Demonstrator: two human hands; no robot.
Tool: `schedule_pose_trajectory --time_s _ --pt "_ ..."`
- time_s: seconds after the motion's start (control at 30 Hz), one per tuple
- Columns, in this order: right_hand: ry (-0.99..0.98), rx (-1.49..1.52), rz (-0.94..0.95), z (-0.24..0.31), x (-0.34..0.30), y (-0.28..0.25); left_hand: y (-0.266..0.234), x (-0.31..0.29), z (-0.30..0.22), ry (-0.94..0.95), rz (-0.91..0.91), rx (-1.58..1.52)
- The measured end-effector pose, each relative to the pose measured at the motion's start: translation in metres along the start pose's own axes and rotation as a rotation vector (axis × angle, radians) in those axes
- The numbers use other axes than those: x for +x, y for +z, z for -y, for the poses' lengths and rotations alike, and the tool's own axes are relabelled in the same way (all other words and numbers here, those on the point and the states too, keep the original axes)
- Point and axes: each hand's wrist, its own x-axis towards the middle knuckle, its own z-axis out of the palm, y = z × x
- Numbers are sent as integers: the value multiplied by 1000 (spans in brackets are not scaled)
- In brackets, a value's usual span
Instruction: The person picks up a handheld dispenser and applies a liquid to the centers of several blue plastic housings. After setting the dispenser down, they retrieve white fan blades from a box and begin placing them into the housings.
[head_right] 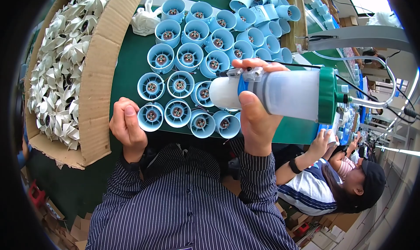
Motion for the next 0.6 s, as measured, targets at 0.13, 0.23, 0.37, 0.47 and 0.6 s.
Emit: schedule_pose_trajectory --time_s 0.13,0.23,0.37,0.47,0.6 --pt "50 -28 22 11 1 6 -1 -1 0 -1 4 3" --pt "19 -20 40 20 6 4 -2 -1 0 0 4 3" --pt "-53 -20 59 34 21 -4 -2 -1 0 5 -1 -4" --pt "-44 -66 50 37 34 -5 -2 0 -1 17 -8 -10" --pt "-35 -62 53 23 47 -6 -3 -2 -2 0 9 -6"
